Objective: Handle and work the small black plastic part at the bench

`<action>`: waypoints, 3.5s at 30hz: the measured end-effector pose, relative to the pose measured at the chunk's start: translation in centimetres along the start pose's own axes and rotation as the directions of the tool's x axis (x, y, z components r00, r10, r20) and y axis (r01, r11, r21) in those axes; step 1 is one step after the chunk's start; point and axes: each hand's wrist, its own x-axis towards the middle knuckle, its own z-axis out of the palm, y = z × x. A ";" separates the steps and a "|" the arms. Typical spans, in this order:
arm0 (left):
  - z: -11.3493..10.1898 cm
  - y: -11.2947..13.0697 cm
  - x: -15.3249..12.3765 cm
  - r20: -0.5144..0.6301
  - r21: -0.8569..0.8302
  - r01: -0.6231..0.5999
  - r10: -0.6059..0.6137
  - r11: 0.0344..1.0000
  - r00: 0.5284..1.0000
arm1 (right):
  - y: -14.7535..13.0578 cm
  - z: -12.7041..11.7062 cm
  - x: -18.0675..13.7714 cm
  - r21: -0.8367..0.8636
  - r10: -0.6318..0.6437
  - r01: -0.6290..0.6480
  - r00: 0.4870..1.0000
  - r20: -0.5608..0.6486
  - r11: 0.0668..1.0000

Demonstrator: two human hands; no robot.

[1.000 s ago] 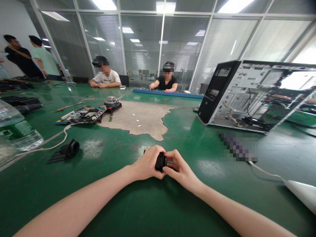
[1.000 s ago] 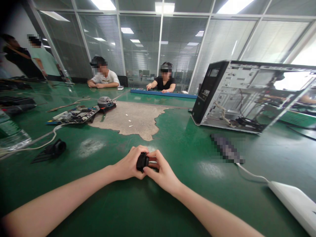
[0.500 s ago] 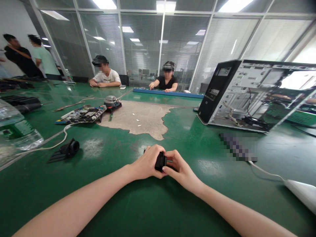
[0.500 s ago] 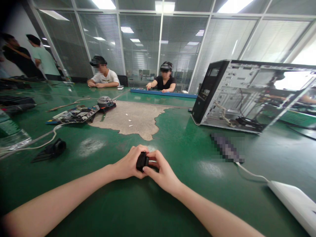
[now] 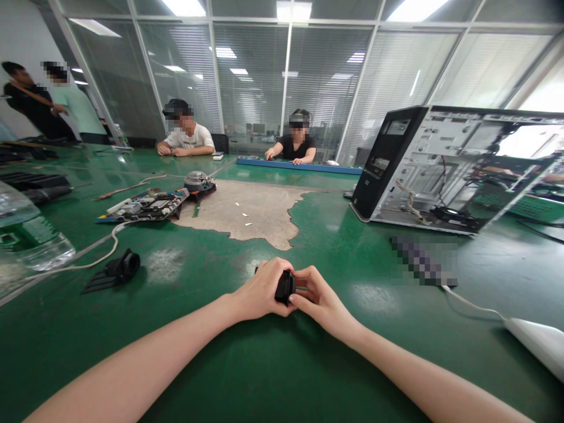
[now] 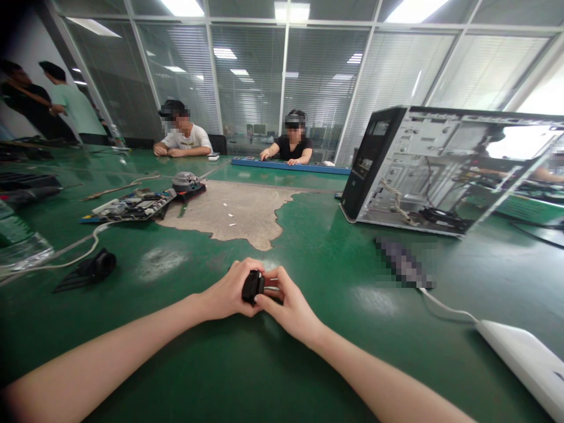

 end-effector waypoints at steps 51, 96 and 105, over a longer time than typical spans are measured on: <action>-0.1 0.0 0.1 0.006 -0.009 0.014 -0.014 1.000 1.000 | -0.2 0.2 0.0 -0.022 -0.007 0.007 1.000 -0.009 1.000; -0.2 -0.1 0.1 0.014 0.007 -0.033 0.033 0.999 0.999 | -0.3 0.1 0.0 0.071 0.025 -0.025 1.000 -0.008 0.997; -0.2 0.1 0.2 0.015 -0.001 -0.027 0.027 1.000 1.000 | 0.0 0.1 0.2 -0.045 0.013 -0.016 0.997 -0.081 0.999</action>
